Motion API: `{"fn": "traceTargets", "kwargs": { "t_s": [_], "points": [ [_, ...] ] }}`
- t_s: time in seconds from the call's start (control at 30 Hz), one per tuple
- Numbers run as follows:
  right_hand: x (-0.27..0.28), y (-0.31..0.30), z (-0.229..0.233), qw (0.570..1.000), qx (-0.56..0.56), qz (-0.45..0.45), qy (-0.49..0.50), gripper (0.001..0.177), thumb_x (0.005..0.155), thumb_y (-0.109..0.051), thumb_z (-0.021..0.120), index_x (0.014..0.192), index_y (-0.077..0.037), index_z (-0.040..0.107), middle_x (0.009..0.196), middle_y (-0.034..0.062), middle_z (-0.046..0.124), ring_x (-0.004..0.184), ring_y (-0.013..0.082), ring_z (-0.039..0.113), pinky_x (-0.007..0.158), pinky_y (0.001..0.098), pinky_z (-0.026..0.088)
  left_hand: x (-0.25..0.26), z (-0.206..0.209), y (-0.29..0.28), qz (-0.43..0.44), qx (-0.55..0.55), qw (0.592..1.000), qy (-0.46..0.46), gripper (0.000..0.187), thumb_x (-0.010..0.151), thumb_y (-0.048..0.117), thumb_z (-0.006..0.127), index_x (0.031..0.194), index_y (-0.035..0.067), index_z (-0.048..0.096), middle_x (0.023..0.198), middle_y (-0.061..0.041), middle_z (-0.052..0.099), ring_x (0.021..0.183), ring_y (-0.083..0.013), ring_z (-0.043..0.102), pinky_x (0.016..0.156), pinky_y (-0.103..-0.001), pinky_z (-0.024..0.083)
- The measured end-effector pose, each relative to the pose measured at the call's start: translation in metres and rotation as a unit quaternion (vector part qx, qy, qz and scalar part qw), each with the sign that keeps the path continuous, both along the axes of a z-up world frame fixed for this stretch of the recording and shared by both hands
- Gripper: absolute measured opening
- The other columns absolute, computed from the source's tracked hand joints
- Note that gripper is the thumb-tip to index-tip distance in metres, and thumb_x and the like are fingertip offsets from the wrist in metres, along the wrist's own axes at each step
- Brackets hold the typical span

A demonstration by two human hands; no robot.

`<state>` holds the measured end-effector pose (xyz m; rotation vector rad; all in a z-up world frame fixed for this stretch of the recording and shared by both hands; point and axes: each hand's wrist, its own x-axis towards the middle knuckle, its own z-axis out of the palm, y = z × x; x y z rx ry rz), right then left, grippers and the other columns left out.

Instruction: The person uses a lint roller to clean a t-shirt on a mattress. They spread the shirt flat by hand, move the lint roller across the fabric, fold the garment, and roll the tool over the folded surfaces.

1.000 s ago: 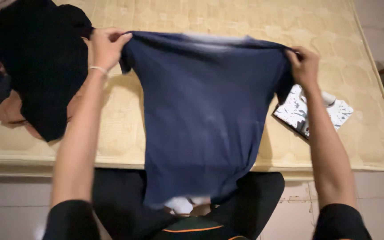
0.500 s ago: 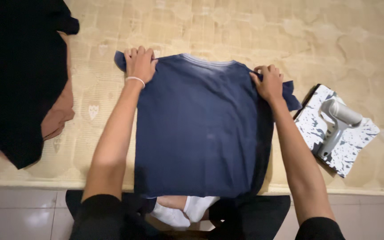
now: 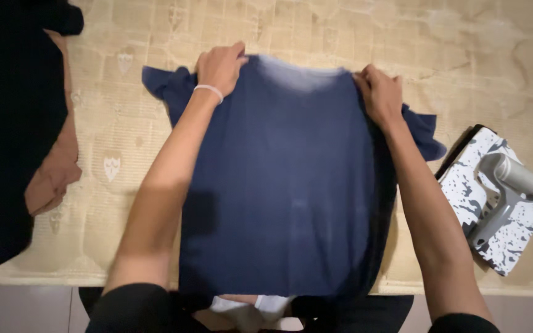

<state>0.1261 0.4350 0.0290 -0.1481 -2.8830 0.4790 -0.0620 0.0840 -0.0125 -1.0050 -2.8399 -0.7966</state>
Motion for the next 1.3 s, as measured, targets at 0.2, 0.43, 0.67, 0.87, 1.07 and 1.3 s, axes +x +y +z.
{"fn": "traceTargets", "kwargs": {
  "t_s": [0.2, 0.43, 0.67, 0.87, 1.07, 1.3],
  "points": [
    [-0.008, 0.020, 0.001, 0.995, 0.084, -0.057, 0.003, 0.042, 0.110, -0.048, 0.063, 0.100, -0.008, 0.067, 0.091, 0.0129, 0.072, 0.081, 0.0353, 0.065, 0.085, 0.0561, 0.039, -0.012, 0.013, 0.002, 0.038, -0.032, 0.998, 0.038, 0.046, 0.098, 0.053, 0.066, 0.108, 0.008, 0.063, 0.081, -0.020, 0.071, 0.079, -0.0448, 0.069, 0.067, -0.057, 0.050],
    [0.105, 0.102, 0.050, 0.955, 0.031, -0.224, -0.193, 0.063, 0.097, -0.059, 0.072, 0.106, 0.003, 0.071, 0.099, 0.0252, 0.073, 0.092, 0.0386, 0.070, 0.080, 0.0450, 0.053, -0.038, 0.054, -0.154, 0.022, -0.139, 0.959, -0.246, 0.074, 0.071, 0.069, 0.083, 0.101, 0.002, 0.075, 0.086, -0.018, 0.073, 0.078, -0.0306, 0.071, 0.076, -0.042, 0.056],
    [0.136, 0.125, 0.038, 0.795, -0.519, -0.314, -0.023, 0.026, 0.102, -0.021, 0.067, 0.119, -0.001, 0.068, 0.106, 0.0059, 0.074, 0.091, 0.0151, 0.070, 0.081, 0.0295, 0.056, -0.036, 0.071, -0.202, 0.036, 0.106, 0.937, -0.331, 0.032, 0.095, 0.029, 0.081, 0.114, 0.005, 0.075, 0.100, -0.006, 0.074, 0.087, -0.0154, 0.068, 0.084, -0.032, 0.056],
    [0.156, 0.141, 0.013, 0.736, -0.556, -0.385, 0.021, 0.036, 0.095, -0.027, 0.073, 0.116, 0.002, 0.066, 0.105, 0.0089, 0.074, 0.091, 0.0193, 0.071, 0.080, 0.0343, 0.058, -0.012, 0.068, -0.224, 0.129, 0.209, 0.905, -0.346, 0.025, 0.101, 0.021, 0.083, 0.117, 0.005, 0.074, 0.110, -0.010, 0.074, 0.096, -0.0149, 0.070, 0.090, -0.027, 0.058],
    [0.177, 0.104, 0.016, 0.941, -0.003, -0.324, 0.102, 0.066, 0.090, -0.041, 0.092, 0.108, 0.013, 0.058, 0.091, 0.0227, 0.063, 0.077, 0.0294, 0.060, 0.069, 0.0427, 0.049, 0.001, 0.057, -0.239, 0.120, 0.243, 0.909, -0.315, 0.052, 0.086, 0.004, 0.085, 0.127, 0.009, 0.054, 0.107, -0.013, 0.069, 0.097, -0.0197, 0.071, 0.079, -0.029, 0.062],
    [0.164, 0.159, -0.005, 0.943, -0.174, -0.271, -0.085, 0.034, 0.088, -0.027, 0.082, 0.070, -0.007, 0.062, 0.061, 0.0001, 0.059, 0.067, 0.0180, 0.058, 0.066, 0.0364, 0.049, 0.014, 0.041, -0.238, 0.226, 0.262, 0.890, -0.298, 0.041, 0.093, -0.001, 0.082, 0.118, 0.008, 0.050, 0.106, -0.010, 0.070, 0.091, -0.0197, 0.072, 0.064, -0.029, 0.060]
  ]
}}
